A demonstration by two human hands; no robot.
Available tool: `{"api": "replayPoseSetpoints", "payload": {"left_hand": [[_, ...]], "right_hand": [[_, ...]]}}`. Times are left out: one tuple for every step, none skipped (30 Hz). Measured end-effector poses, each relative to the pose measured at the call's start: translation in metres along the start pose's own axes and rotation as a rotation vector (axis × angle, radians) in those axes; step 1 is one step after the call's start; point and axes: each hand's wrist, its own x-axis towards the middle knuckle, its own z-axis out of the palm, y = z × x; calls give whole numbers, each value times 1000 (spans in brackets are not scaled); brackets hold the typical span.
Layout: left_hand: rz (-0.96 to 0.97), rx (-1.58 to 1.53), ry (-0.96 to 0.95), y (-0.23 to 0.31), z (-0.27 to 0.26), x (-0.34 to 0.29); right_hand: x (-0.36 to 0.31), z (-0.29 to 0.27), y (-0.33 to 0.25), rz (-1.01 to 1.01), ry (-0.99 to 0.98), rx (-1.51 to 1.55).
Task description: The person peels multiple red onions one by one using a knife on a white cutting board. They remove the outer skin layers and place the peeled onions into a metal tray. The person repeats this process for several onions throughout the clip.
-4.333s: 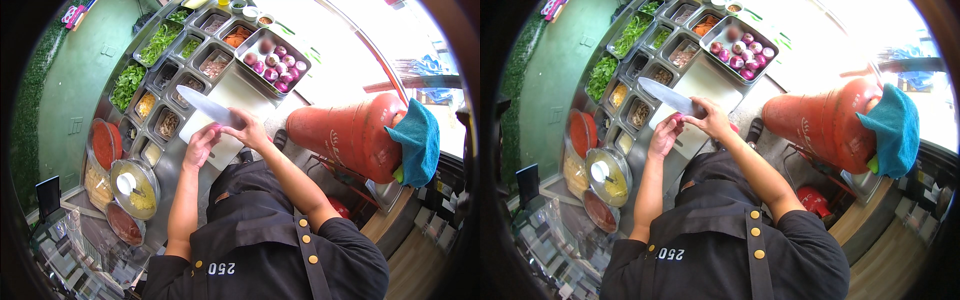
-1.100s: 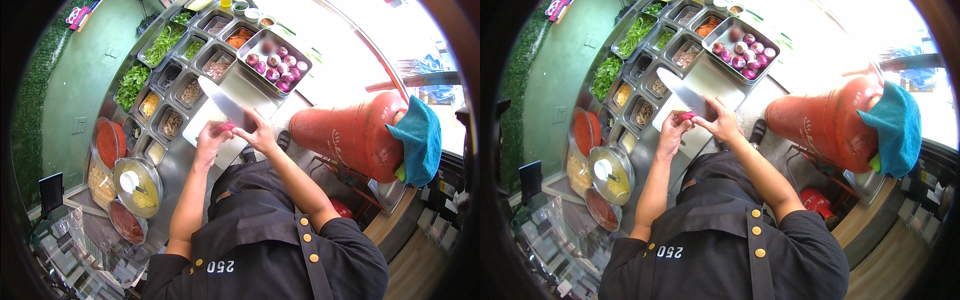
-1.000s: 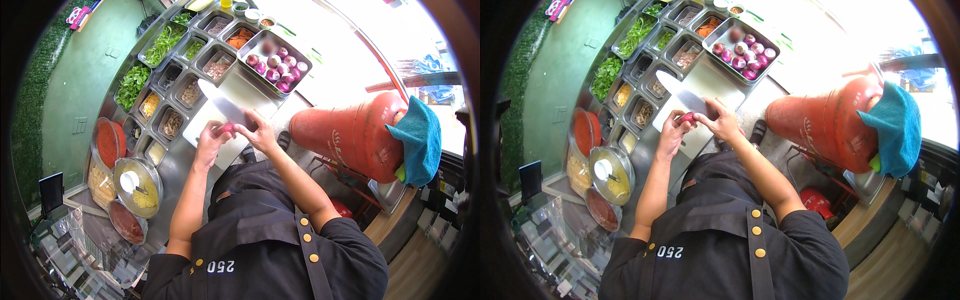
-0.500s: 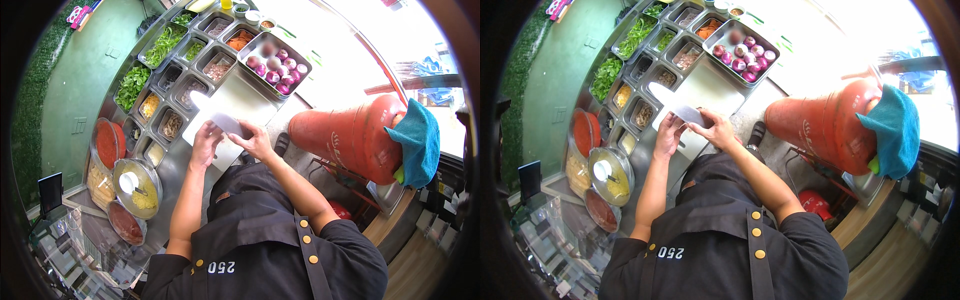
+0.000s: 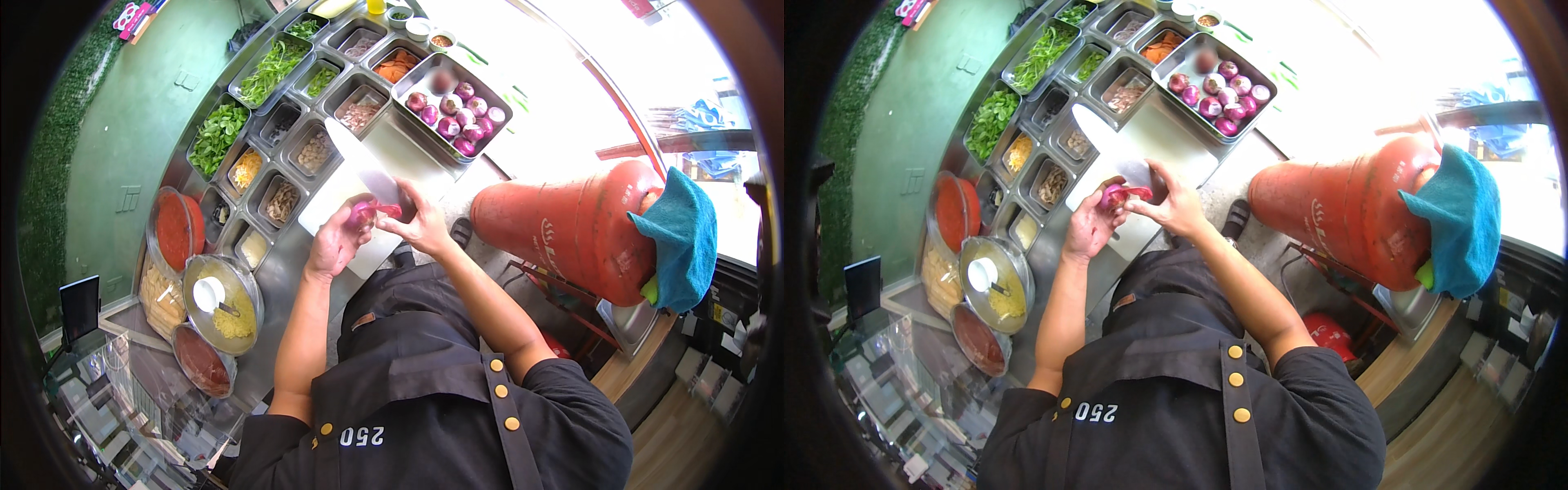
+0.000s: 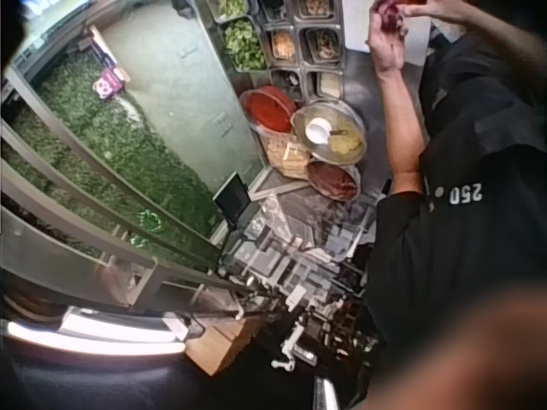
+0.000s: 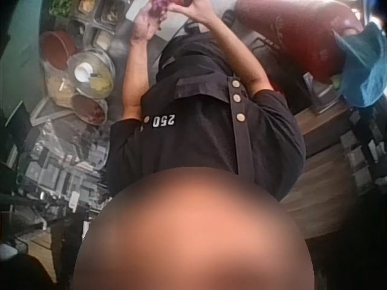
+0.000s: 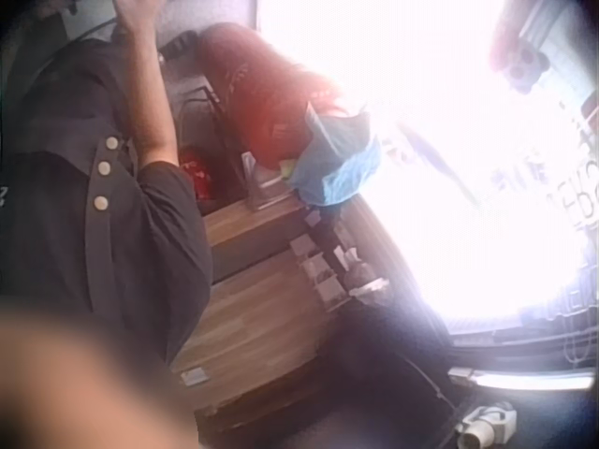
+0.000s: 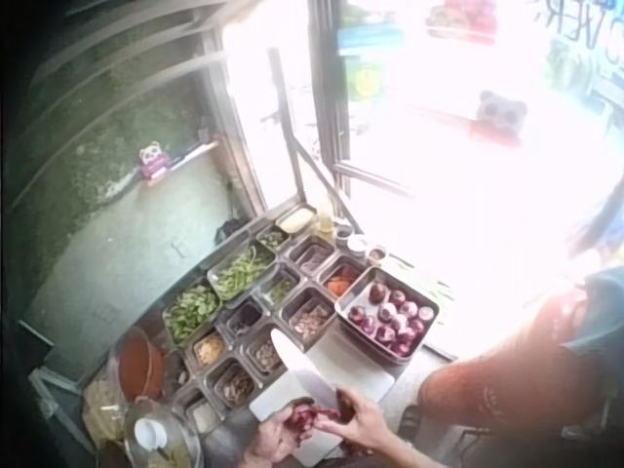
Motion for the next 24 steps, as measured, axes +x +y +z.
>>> {"api": "replayPoseSetpoints", "payload": {"left_hand": [[-16,23,15,1,-1,0],[-23,42,-6,1,-2,-1],[-27,63,-28,1,-5,-1],[-23,88,-52,1,-7,-1],[-8,103,-29,-1,-9,-1],[15,124,-11,-4,-11,-1],[38,143,8,-7,-14,-1],[45,116,44,-10,-17,0],[52,89,79,-14,-19,0],[58,66,122,-18,-22,1],[67,39,128,-22,-24,2],[74,16,141,-26,-26,4],[70,6,180,-29,-28,4],[70,-19,174,-33,-29,5],[58,-31,195,-37,-29,7],[56,-50,191,-40,-28,7],[26,-101,118,-41,-28,9],[20,-99,157,-44,-26,10],[14,-97,196,-48,-22,11],[11,-95,210,-50,-17,13],[-30,-110,280,-48,-14,13],[-50,-109,276,-47,-9,13],[-85,-95,302,-45,-5,14],[-119,-80,330,-42,0,14]], "right_hand": [[2,2,-1,-9,0,-22],[5,4,-3,-18,0,-43],[8,6,-4,-28,4,-67],[10,8,-6,6,-6,-48],[11,9,-7,43,-11,-32],[11,9,-9,79,-17,-16],[10,9,-11,81,-22,-18],[9,8,-13,85,-28,-19],[7,8,-14,89,-35,-21],[5,8,-15,84,-47,-11],[4,8,-15,80,-59,0],[1,8,-15,84,-74,13],[-1,8,-14,91,-78,44],[-3,9,-13,54,-56,39],[-5,9,-11,20,-36,35],[-8,9,-8,-17,-13,32],[-11,9,-6,-25,-4,21],[-15,9,-3,-36,7,11],[-18,9,0,-53,21,-1],[-20,9,3,-11,19,1],[-22,8,6,24,19,1],[-23,7,9,73,16,-1],[-23,4,11,67,23,29],[-23,2,12,76,26,58]]}}
